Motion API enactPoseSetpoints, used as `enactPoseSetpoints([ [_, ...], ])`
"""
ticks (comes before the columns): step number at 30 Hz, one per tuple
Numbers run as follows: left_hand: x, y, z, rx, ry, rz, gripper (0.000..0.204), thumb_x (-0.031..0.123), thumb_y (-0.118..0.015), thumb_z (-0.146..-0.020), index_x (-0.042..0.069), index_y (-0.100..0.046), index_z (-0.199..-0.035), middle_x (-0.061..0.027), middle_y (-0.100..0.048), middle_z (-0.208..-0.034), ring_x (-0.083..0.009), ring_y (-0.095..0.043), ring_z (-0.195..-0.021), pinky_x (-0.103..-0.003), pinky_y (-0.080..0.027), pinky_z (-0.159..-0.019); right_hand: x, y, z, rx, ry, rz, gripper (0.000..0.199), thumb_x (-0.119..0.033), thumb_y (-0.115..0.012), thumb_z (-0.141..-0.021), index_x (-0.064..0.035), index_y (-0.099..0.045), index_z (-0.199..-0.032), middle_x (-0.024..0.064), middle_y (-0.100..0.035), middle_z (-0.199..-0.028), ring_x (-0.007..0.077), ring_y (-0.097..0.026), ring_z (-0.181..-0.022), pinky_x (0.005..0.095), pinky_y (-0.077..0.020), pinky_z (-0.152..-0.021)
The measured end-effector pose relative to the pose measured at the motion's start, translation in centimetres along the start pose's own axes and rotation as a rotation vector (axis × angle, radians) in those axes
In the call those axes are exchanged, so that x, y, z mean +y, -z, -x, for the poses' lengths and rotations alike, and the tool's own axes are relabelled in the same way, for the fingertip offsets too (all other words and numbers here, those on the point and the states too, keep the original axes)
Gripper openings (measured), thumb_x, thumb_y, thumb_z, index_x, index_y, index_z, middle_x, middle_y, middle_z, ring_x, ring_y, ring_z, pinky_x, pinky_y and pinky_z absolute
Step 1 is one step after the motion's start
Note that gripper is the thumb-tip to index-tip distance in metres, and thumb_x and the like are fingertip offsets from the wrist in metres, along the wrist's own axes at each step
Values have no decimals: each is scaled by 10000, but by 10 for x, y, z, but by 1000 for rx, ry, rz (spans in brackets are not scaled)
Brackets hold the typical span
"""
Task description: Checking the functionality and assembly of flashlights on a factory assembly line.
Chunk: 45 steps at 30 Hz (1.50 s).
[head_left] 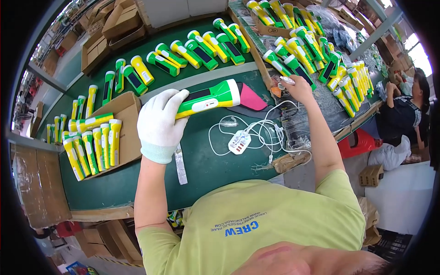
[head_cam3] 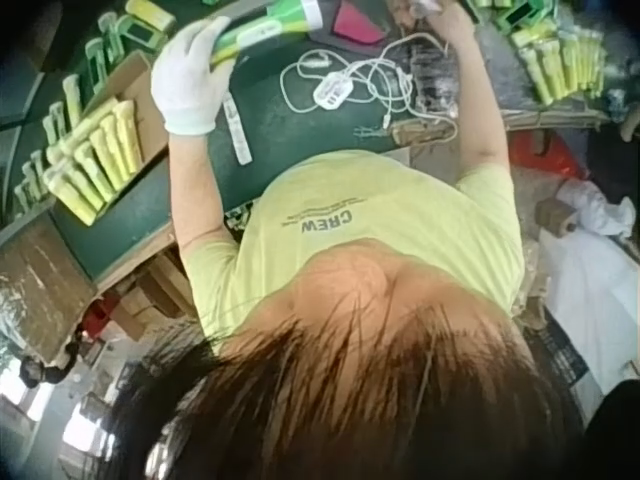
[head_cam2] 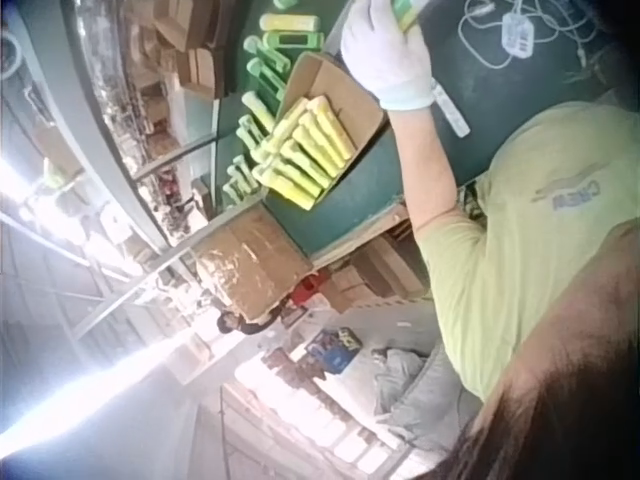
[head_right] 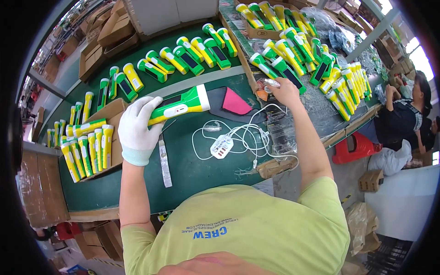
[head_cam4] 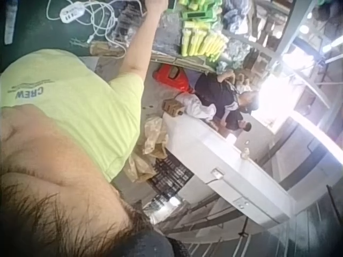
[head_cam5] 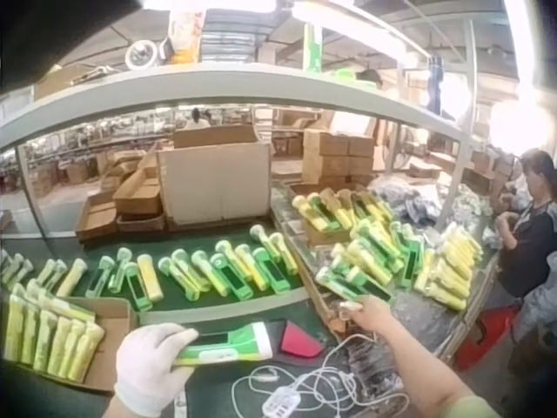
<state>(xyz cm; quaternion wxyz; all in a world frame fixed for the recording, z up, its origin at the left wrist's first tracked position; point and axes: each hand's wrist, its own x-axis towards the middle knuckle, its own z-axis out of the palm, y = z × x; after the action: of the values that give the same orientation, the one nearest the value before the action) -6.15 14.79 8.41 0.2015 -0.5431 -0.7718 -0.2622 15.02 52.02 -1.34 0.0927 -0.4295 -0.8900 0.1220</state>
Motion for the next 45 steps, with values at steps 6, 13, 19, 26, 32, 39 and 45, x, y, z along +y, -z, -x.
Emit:
enactPoseSetpoints([
  [6, 0, 2, 22, -49, 57, 99, 475, 145, -799, -658, 110, -643, -1105, -67, -648, -1037, -269, -623, -932, -349, -506, -787, -35, 16, 35, 58, 17, -259, 425, -448, -648, -864, -42, -681, -986, 185, -682, -851, 327, -673, -811, 407, -507, -708],
  [13, 7, -14, 24, -115, 49, 235, 498, 194, -801, -659, 134, -629, -1123, -68, -631, -1041, -271, -619, -911, -363, -504, -776, -139, 23, 103, -169, 406, -1183, 347, -258, -609, -943, -27, -599, -1202, 63, -672, -905, 106, -595, -739, 256, -496, -696],
  [19, 49, -47, 32, -216, 10, 412, 542, 277, -732, -776, 54, -541, -1232, -162, -620, -1051, -342, -634, -884, -398, -519, -738, -158, 28, 131, -174, 461, -947, 341, -96, -717, -820, -13, -620, -1136, 21, -648, -882, 59, -573, -752, 230, -479, -657],
  [26, 28, -97, 42, -156, 1149, 1889, 441, 470, -483, -976, 75, -487, -1171, -38, -572, -848, -128, -571, -674, -282, -500, -613, -140, 32, 129, -312, 239, -987, 490, -192, -772, -804, -20, -564, -1212, 21, -651, -866, 81, -599, -771, 247, -501, -715],
  [32, 26, -84, 51, -85, 1268, 1960, 422, 455, -503, -973, 94, -493, -1193, -40, -570, -842, -139, -576, -696, -285, -504, -609, -126, 9, 137, -265, 257, -1300, 206, -99, -577, -953, 18, -603, -1120, 23, -622, -930, 66, -566, -779, 207, -465, -715],
  [39, 37, -107, 60, -91, 1205, 1823, 408, 432, -476, -991, 63, -512, -1160, -93, -632, -926, -181, -626, -793, -325, -534, -726, -168, -10, 159, 188, 955, -500, 195, -56, -706, -759, -94, -664, -945, 51, -591, -751, 236, -604, -610, 326, -464, -487],
  [45, 48, -84, 45, 2, 753, 1398, 372, 337, -571, -947, 19, -507, -1130, -69, -606, -869, -131, -588, -753, -271, -489, -677, -175, -9, 143, -67, 996, -743, 121, -23, -683, -791, -39, -674, -910, 81, -669, -781, 248, -653, -677, 334, -505, -572],
])
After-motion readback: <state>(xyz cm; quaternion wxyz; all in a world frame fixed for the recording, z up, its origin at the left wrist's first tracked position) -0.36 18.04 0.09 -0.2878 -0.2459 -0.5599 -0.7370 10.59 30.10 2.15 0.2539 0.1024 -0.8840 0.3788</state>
